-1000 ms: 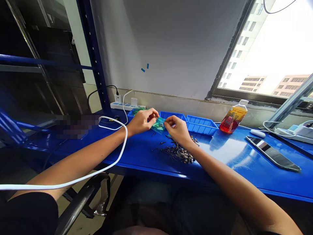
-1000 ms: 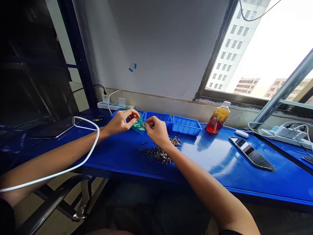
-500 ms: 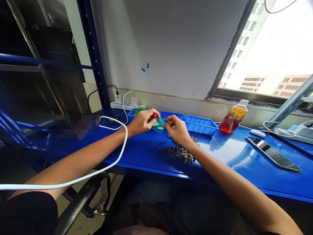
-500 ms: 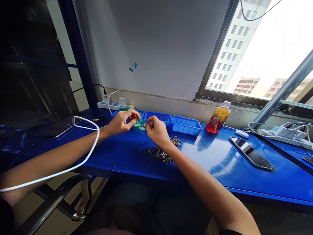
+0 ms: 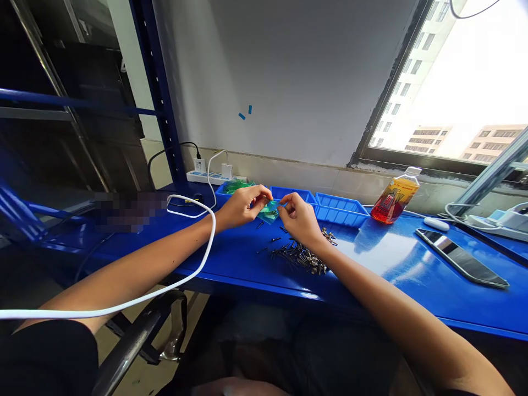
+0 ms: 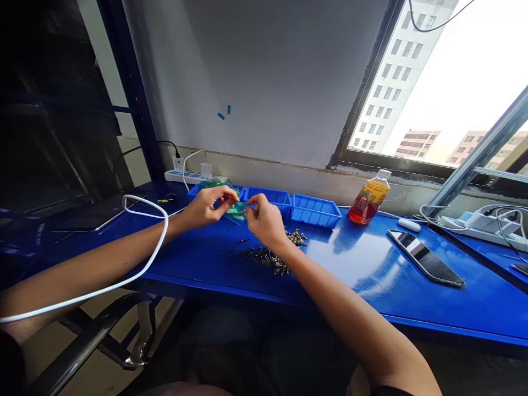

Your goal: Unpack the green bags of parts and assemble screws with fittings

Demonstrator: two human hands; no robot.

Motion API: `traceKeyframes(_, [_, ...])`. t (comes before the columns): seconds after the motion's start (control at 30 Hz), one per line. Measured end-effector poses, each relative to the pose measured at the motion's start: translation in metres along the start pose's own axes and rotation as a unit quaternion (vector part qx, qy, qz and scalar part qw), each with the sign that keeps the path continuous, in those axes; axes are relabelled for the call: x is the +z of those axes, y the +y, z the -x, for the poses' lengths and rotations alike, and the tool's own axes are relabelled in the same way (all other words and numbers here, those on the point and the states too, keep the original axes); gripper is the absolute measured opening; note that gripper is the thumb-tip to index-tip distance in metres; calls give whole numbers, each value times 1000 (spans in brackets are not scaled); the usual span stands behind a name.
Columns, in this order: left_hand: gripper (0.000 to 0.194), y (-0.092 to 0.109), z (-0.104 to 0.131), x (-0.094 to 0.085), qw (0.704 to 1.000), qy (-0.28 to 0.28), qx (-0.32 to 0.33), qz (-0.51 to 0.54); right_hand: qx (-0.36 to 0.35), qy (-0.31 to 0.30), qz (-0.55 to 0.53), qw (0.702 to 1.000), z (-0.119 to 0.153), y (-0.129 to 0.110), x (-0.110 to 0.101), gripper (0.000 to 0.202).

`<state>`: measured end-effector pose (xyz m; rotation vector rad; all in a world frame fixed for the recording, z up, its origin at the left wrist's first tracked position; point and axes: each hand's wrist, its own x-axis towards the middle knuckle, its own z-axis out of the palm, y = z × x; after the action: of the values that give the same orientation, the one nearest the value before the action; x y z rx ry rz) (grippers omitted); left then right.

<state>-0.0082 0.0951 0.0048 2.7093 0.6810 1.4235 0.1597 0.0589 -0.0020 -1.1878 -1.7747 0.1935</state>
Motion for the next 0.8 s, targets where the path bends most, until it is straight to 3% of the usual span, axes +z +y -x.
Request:
traceKeyframes(0.17, [11, 1, -1, 0, 1000, 0, -12, 0, -6, 12, 6, 1000, -1, 0, -1, 5])
traceKeyframes(0.6, [12, 2, 3, 5, 999, -19, -32, 12, -21, -42, 69, 996, -3, 1, -5, 12])
traceKeyframes(0.8, [11, 4, 1, 3, 999, -17, -39, 15, -61, -42, 62, 995, -1, 1, -6, 17])
